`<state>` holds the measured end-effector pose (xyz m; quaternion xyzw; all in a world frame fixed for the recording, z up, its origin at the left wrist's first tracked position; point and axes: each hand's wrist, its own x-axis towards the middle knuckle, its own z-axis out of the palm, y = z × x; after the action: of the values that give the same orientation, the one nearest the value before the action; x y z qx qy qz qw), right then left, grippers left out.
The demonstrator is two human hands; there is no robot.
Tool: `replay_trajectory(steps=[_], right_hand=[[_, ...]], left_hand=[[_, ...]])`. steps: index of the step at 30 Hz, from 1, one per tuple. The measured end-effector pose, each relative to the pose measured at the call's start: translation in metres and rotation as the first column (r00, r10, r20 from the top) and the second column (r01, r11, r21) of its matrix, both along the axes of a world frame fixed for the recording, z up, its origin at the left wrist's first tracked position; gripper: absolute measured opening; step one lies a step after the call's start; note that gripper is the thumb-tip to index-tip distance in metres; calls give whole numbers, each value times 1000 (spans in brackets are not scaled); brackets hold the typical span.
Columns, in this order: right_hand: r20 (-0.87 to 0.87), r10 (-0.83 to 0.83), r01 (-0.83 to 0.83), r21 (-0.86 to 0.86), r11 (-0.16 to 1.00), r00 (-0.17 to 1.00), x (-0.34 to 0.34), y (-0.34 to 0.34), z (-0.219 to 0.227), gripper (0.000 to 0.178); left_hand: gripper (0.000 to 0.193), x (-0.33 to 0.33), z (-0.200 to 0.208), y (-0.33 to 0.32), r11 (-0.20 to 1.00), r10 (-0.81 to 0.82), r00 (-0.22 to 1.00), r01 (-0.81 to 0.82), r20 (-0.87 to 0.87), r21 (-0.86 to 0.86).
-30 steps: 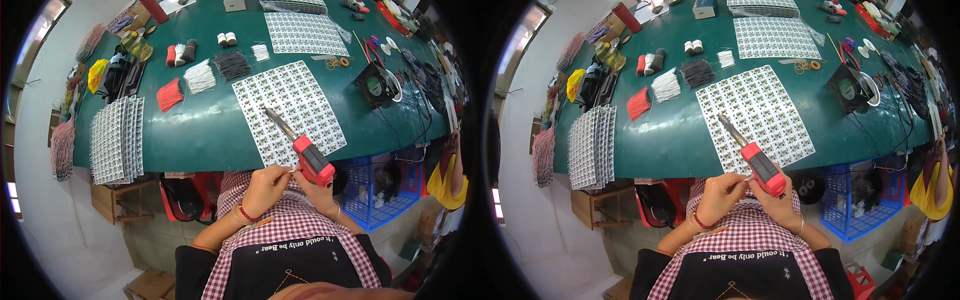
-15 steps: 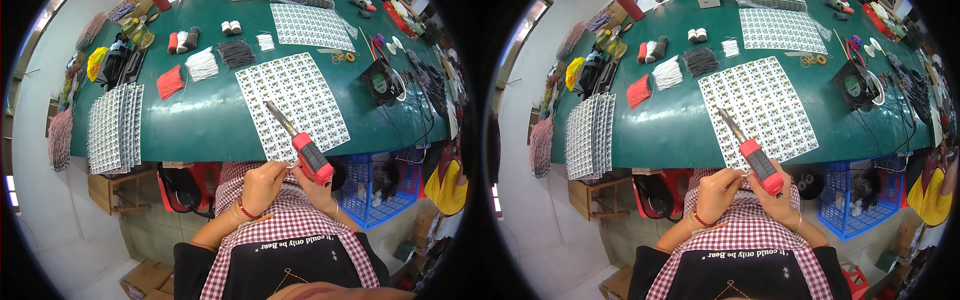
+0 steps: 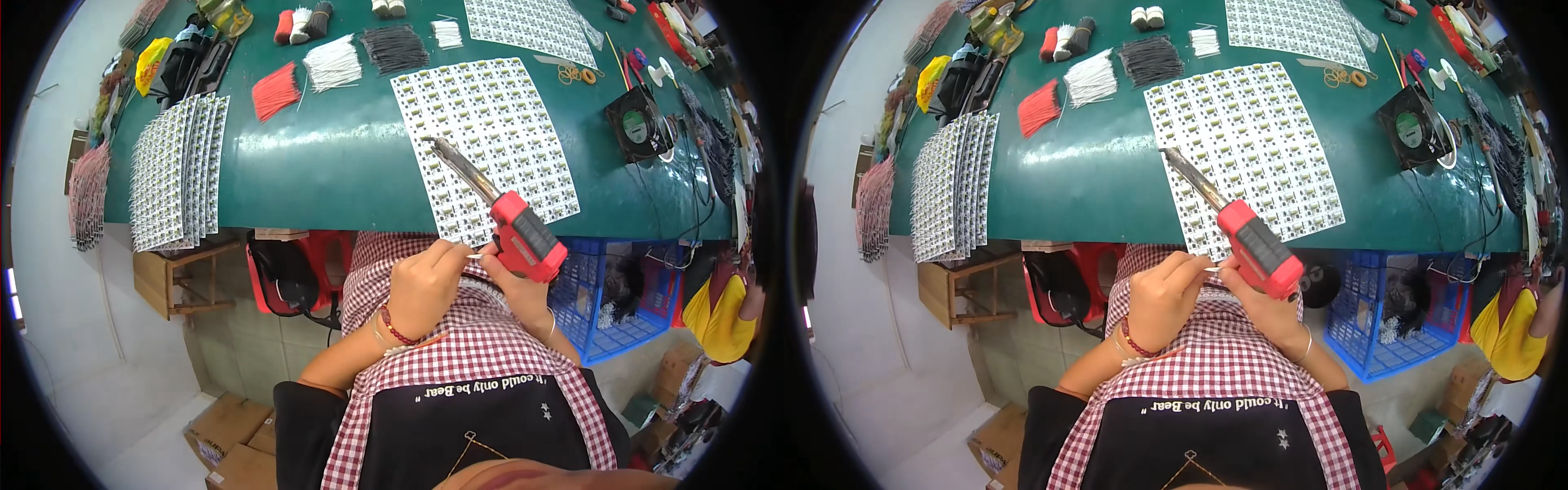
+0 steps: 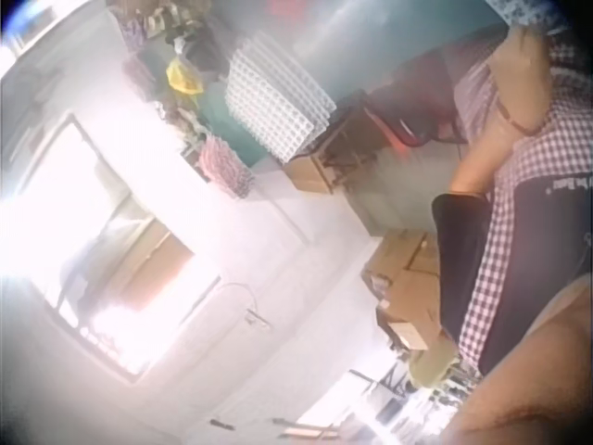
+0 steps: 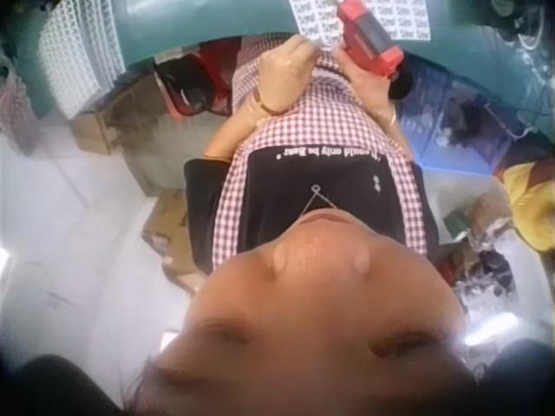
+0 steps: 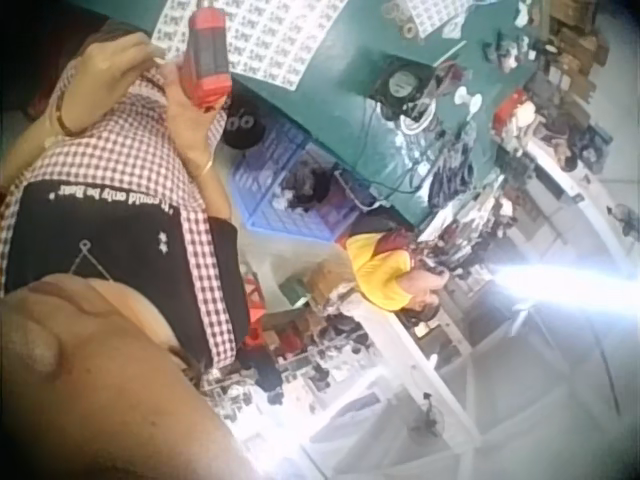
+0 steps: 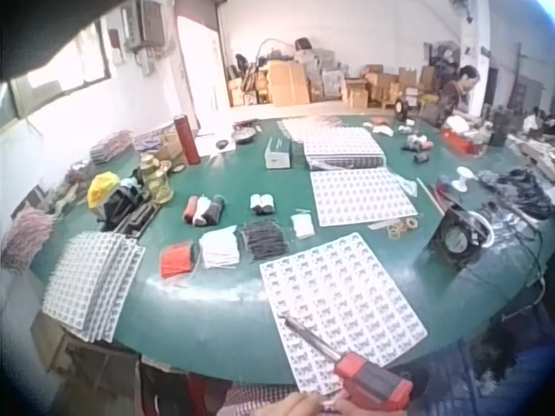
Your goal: The person uses a red heat gun to apply heat to a white LED strip panel on a green workbench. They repeatedly move the heat gun across the surface of the panel, focusing on specific areas while holding the panel steady with their left hand. The task involves heating the strip, likely to activate adhesive or secure components, and continues throughout the clip.
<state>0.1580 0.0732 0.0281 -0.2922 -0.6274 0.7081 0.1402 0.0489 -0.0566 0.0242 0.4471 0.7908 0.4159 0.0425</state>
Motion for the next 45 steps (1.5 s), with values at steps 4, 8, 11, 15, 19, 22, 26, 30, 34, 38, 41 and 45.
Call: replay_trajectory(steps=[4, 8, 11, 15, 19, 22, 26, 30, 34, 38, 41, 45], right_hand=[[-83, 18, -27, -111, 993, 996, 7, 3, -10, 44], [-137, 76, -89, -84, 993, 988, 13, 5, -15, 45], [-173, 40, -65, -138, 988, 984, 28, 6, -22, 52], [-98, 104, -113, -87, 990, 990, 62, 21, -27, 59], [-66, 128, -137, -158, 978, 990, 102, 29, -43, 28], [17, 109, -106, -134, 985, 994, 119, 25, -49, 14], [98, 137, -134, -35, 990, 986, 129, 21, -52, 14], [98, 122, -119, -33, 992, 988, 136, 17, -57, 11], [132, 124, -133, 66, 989, 984, 138, 17, -57, 13], [146, 194, -242, 515, 822, 970, 123, 23, -51, 20], [140, 220, -258, 654, 712, 965, 115, 24, -42, 21], [158, 161, -206, 337, 919, 974, 143, 21, -63, 20]], left_hand=[[12, 1, 0, -3, 999, 6, 1000, -7, 14, 41], [12, 3, -4, -7, 996, -48, 998, 45, 38, 82], [18, -1, -8, -15, 998, -10, 1000, 11, -25, 65], [26, -12, -21, -32, 1000, -14, 986, 13, -166, -9], [33, -25, -34, -38, 996, -89, 956, 85, -281, -26], [34, -31, -36, -36, 987, -159, 936, 154, -313, -40], [32, -33, -35, -36, 973, -229, 914, 206, -334, -104], [37, -30, -32, -36, 973, -231, 925, 217, -302, -79], [36, -28, -34, -37, 976, -215, 930, 199, -297, -85], [36, -28, -36, -36, 975, -220, 932, 201, -289, -92], [36, -28, -36, -35, 975, -219, 932, 200, -288, -95], [36, -29, -34, -35, 976, -217, 933, 197, -286, -98]])
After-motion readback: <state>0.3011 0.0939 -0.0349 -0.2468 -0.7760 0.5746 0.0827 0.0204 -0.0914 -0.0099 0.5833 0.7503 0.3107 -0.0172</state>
